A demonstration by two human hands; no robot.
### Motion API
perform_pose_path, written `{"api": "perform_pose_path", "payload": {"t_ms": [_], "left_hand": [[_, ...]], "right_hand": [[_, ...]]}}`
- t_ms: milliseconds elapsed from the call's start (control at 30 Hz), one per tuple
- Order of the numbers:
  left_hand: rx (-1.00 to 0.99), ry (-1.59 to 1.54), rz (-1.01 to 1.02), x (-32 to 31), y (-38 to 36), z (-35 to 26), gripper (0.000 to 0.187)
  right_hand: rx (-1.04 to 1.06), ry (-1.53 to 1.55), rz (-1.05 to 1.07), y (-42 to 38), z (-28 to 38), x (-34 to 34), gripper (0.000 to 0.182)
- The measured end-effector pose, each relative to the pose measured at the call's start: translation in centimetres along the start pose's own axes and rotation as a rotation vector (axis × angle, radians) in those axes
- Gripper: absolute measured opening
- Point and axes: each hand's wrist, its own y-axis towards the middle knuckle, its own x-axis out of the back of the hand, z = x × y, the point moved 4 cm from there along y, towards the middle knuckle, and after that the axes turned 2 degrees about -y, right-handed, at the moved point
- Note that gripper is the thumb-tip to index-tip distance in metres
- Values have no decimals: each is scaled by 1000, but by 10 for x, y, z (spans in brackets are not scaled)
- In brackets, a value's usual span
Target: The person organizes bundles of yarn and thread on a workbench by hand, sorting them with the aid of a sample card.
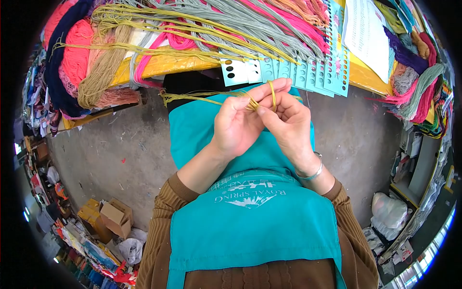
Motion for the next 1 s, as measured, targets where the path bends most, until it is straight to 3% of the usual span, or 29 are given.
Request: {"api": "perform_pose_path", "payload": {"t_ms": [1000], "left_hand": [[27,69,-24,-5,1,-2,72]], "right_hand": [[-15,73,36,-1,3,5,6]]}}
